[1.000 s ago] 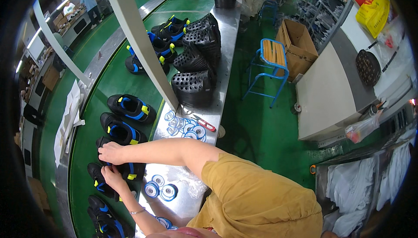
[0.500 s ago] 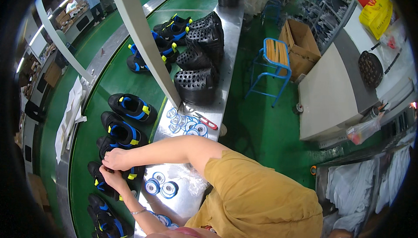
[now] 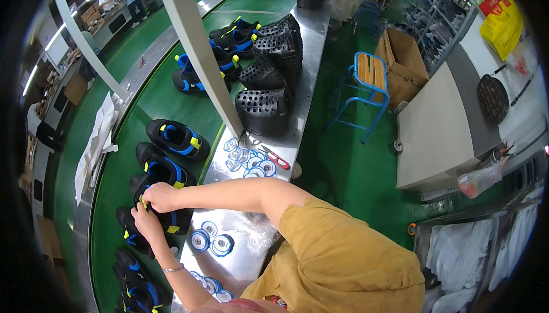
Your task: The person applies round stickers to the tongue of black and blue sneakers moving along a conveyor belt. The person picks each sticker, peels it, and presses it onto the shoe before the next pair arrives.
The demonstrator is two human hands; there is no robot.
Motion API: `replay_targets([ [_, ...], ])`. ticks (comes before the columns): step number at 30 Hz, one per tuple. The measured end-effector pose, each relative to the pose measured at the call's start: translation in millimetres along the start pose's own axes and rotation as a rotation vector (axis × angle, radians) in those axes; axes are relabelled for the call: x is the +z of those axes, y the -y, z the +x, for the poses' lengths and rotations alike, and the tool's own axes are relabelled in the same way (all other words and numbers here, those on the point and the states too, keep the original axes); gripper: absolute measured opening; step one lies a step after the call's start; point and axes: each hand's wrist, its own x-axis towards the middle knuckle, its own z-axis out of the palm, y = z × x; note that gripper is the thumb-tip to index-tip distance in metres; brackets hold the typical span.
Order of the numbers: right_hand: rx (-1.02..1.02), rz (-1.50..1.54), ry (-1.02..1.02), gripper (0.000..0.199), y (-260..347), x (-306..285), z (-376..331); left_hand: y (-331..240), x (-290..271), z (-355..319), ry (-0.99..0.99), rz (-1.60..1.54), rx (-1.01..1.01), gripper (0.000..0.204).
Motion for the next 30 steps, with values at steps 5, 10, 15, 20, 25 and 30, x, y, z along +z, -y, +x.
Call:
replay_targets([
  [5,0.273,0.134,-0.348,0.018,14,0,5,17,6,-23,-0.203,-0.069,0.000,0.028],
  [10,0.597,0.669,-0.069,0.059,22,-38,5,-1,9,-43,-0.392,-0.183,0.048,0.039],
  [15,0.516,0.877,0.017,0.041,52,-46,10,-1,-7,-61,-0.488,-0.161,0.028,0.039],
  [20,0.465,0.797,0.014,0.011,53,-30,11,7,-8,-74,-0.600,-0.184,0.077,0.039],
  [25,0.493,0.735,0.056,0.010,50,-28,3,16,-5,-81,-0.679,-0.270,0.089,0.032],
  [30,0.539,0.744,0.076,0.012,39,-15,-15,19,-5,-86,-0.668,-0.288,0.046,0.033],
])
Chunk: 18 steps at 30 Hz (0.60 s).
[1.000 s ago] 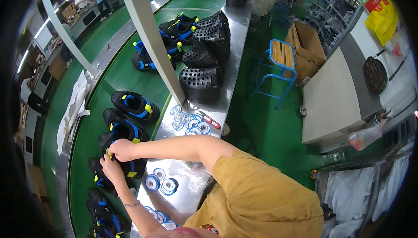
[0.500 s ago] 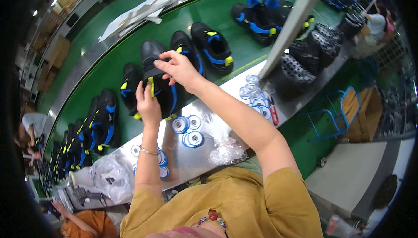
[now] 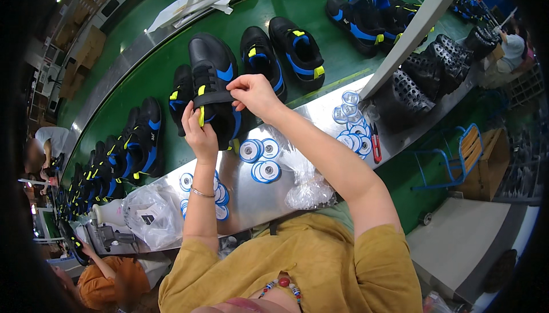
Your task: The person applies round stickers to the tongue of black and blue sneakers moving along a conveyor belt. The person picks each sticker, peels it, and presses it onto the shoe before the next pair arrives.
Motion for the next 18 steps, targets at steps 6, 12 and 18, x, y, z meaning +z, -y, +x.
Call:
replay_targets([
  [6,0.045,-0.110,-0.017,0.007,-6,10,-5,9,-2,-4,-0.033,-0.002,-0.011,0.035],
  [12,0.071,-0.127,-0.027,0.008,-10,19,-8,9,-5,-4,-0.038,-0.015,-0.045,0.035],
  [18,0.099,-0.136,-0.017,0.016,-20,27,-6,13,-8,-4,-0.047,0.003,-0.029,0.032],
])
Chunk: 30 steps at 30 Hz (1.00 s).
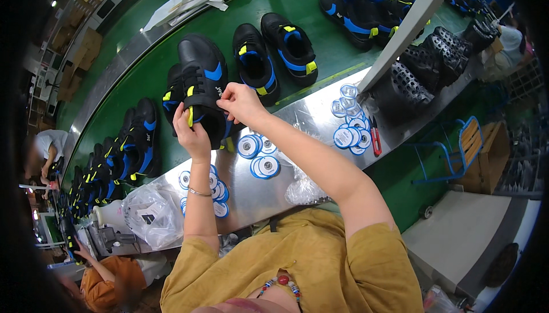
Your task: The person applies round stickers to the tongue of black and blue sneakers moving along a conveyor belt. The person picks each sticker, peels it, and presses it onto the shoe before the next pair arrives.
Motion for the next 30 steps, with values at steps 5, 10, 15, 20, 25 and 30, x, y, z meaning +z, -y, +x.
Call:
replay_targets([
  [5,0.162,-0.027,-0.036,0.020,-8,2,1,5,0,3,-0.025,0.033,-0.007,0.031],
  [10,0.130,0.004,-0.056,0.013,-12,-27,-13,3,-1,9,0.017,0.061,-0.021,0.029],
  [15,0.068,-0.122,-0.035,0.012,27,-92,-49,21,5,30,0.082,0.160,-0.035,0.028],
  [20,0.041,-0.480,-0.012,0.014,1,-127,-82,30,16,57,0.285,0.257,-0.138,0.017],
  [25,0.027,-0.754,-0.092,0.018,-19,-128,-93,15,10,53,0.164,0.343,-0.029,0.027],
  [30,0.169,-1.011,-0.093,0.037,-29,-116,-91,-67,-10,11,0.299,-0.096,0.013,0.018],
])
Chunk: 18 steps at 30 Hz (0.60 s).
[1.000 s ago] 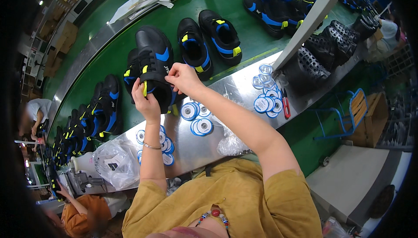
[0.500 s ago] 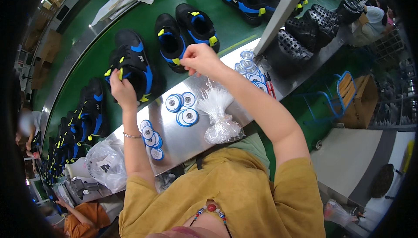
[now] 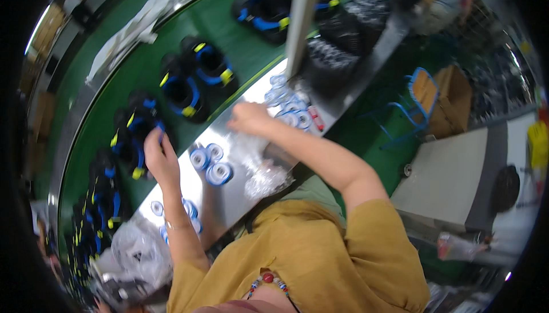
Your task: The person applies round stickers to the tongue of black and blue sneakers moving along a conveyor belt. The person picks each sticker, peels it, and presses it onto the shoe before the next pair arrives.
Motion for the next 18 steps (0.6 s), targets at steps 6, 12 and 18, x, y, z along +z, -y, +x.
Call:
replay_targets([
  [6,-0.030,-0.033,-0.152,0.021,-2,20,5,-76,33,-66,0.337,-0.245,0.073,0.020],
  [12,-0.160,0.347,-0.288,0.020,-10,8,-10,-109,40,-77,0.528,-0.152,0.171,0.046],
  [18,-0.238,1.168,-0.133,0.010,-6,-1,-36,-112,64,-95,0.648,-0.132,0.162,0.055],
])
